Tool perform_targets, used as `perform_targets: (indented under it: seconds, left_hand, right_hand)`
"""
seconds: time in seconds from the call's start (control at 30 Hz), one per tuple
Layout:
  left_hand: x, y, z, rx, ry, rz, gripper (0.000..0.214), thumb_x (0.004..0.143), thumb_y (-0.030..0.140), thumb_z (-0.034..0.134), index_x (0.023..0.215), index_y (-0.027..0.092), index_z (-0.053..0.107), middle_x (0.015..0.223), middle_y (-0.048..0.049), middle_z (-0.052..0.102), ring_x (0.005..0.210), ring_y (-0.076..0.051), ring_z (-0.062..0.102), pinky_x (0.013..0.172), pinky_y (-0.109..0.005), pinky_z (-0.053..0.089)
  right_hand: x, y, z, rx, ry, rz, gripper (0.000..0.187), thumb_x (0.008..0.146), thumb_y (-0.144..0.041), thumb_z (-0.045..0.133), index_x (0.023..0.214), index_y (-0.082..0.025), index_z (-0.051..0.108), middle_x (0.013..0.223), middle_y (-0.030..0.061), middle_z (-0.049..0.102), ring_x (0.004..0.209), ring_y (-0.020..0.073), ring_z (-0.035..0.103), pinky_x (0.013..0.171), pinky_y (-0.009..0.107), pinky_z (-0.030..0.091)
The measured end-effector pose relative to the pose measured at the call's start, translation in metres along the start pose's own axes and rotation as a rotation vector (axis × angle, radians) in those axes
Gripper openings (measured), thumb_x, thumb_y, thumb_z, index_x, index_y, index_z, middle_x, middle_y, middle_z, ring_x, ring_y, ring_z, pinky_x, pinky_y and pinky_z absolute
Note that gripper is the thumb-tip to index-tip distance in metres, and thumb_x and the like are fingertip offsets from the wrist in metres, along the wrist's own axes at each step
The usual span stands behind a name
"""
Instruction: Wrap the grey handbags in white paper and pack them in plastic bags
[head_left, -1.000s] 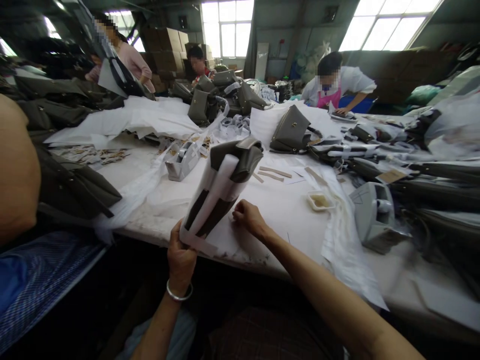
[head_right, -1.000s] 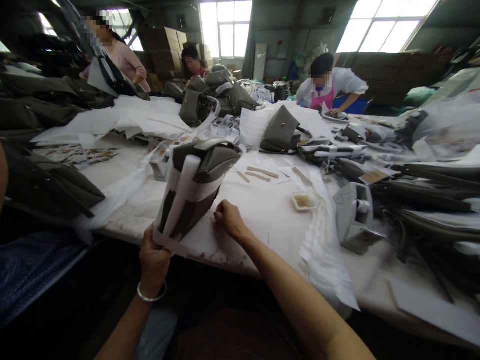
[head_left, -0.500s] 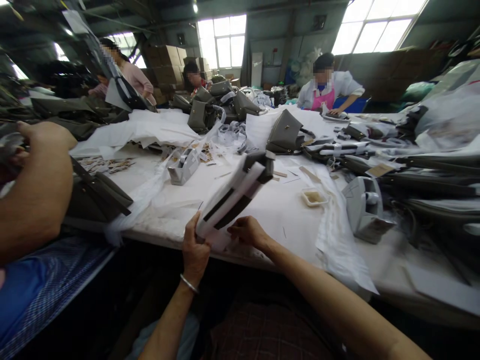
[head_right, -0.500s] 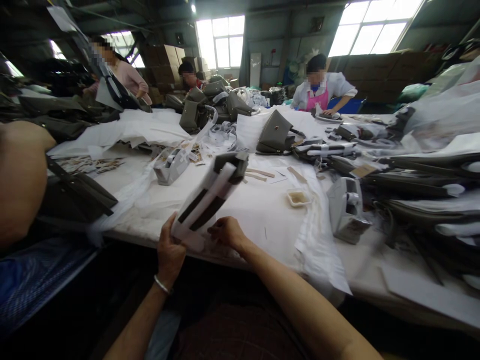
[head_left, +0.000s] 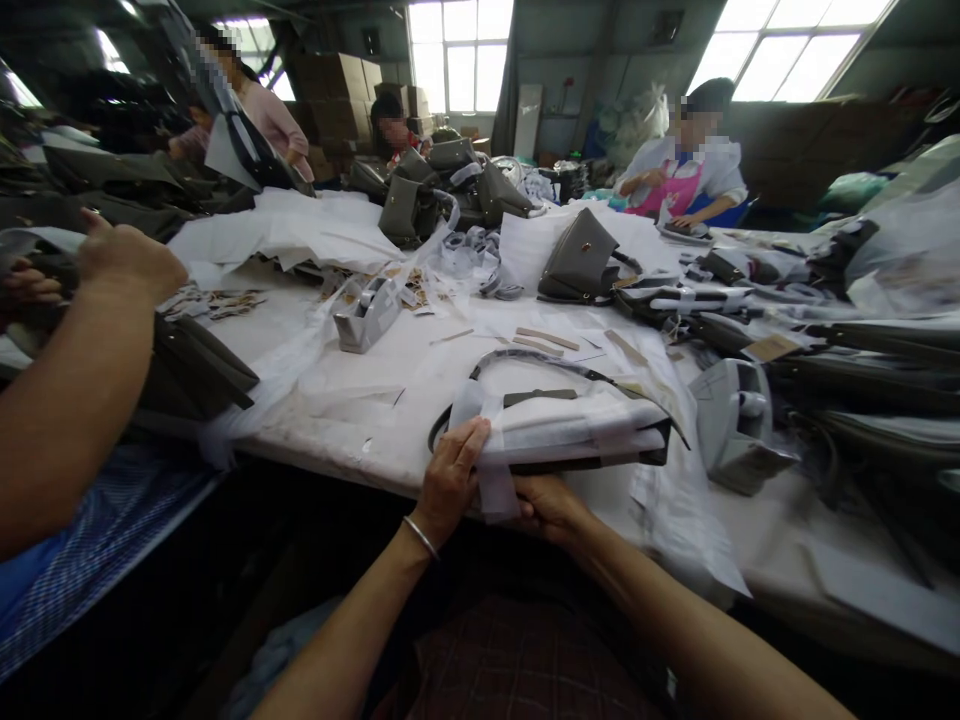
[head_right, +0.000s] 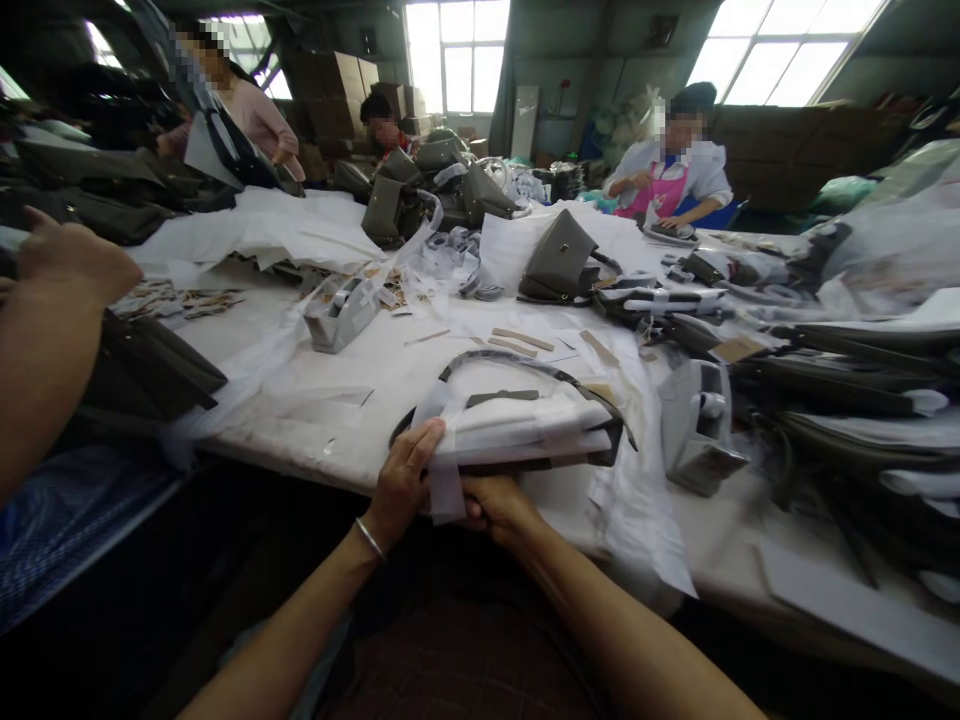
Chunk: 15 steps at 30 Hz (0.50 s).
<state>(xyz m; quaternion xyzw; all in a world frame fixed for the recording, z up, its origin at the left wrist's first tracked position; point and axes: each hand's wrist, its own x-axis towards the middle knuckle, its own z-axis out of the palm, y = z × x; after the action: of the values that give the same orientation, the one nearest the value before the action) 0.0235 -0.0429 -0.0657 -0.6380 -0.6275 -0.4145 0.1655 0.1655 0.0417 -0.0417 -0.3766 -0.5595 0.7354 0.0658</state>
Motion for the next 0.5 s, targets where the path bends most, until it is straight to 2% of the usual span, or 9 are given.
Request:
perform_targets:
  seconds: [0.17,0.27,0.37,0.4,0.43,0.5]
  left_hand:
    - [-0.004,0.000,0.006,0.067,-0.018,0.026,0.054,0.097,0.005,0.038,0.149,0.018,0.037,0.131,-0.0141,0.060,0.124,-0.024,0.055,0.104,-0.042,0.050]
    - [-0.006,0.003,0.007,0.096,-0.066,0.066,0.048,0.099,0.009,0.039,0.147,0.014,0.040,0.132,-0.0153,0.060,0.125,-0.026,0.055,0.104,-0.044,0.050]
    - [-0.006,0.005,0.005,0.078,-0.126,0.091,0.049,0.098,0.008,0.037,0.146,0.014,0.041,0.136,-0.0156,0.058,0.130,-0.027,0.051,0.107,-0.046,0.047]
    - [-0.005,0.005,0.003,0.056,-0.148,0.094,0.051,0.097,0.006,0.036,0.147,0.013,0.040,0.138,-0.0161,0.056,0.133,-0.027,0.048,0.109,-0.047,0.046]
    - [-0.005,0.004,0.001,0.030,-0.170,0.098,0.052,0.095,0.005,0.036,0.147,0.012,0.038,0.140,-0.0167,0.054,0.136,-0.027,0.045,0.110,-0.048,0.045]
    - [-0.004,0.003,-0.004,-0.021,-0.206,0.121,0.055,0.094,0.003,0.036,0.148,0.011,0.037,0.143,-0.0171,0.051,0.140,-0.028,0.039,0.113,-0.050,0.042]
  right_hand:
    - [-0.012,0.006,0.001,0.076,-0.019,0.167,0.048,0.063,-0.052,0.076,0.050,-0.021,0.041,0.030,-0.0102,0.025,0.029,0.0032,0.019,0.030,0.018,0.017]
    - [-0.031,0.005,-0.003,0.017,-0.093,0.208,0.040,0.062,-0.051,0.075,0.060,-0.019,0.053,0.040,-0.0055,0.049,0.027,0.0043,0.030,0.029,0.018,0.024]
    - [-0.056,-0.020,-0.015,-0.289,-0.328,0.281,0.030,0.070,-0.045,0.071,0.066,-0.017,0.061,0.065,0.0027,0.069,0.034,0.0072,0.048,0.030,0.018,0.031]
    - [-0.062,-0.034,-0.020,-0.392,-0.363,0.267,0.029,0.074,-0.044,0.069,0.067,-0.017,0.063,0.067,0.0033,0.070,0.035,0.0078,0.050,0.030,0.018,0.030]
    - [-0.065,-0.048,-0.024,-0.480,-0.342,0.204,0.029,0.078,-0.044,0.066,0.067,-0.017,0.064,0.067,0.0031,0.070,0.036,0.0081,0.051,0.031,0.019,0.030]
    - [-0.064,-0.073,-0.032,-0.616,-0.127,-0.082,0.031,0.087,-0.044,0.060,0.069,-0.019,0.067,0.066,0.0022,0.070,0.042,0.0098,0.054,0.037,0.020,0.037]
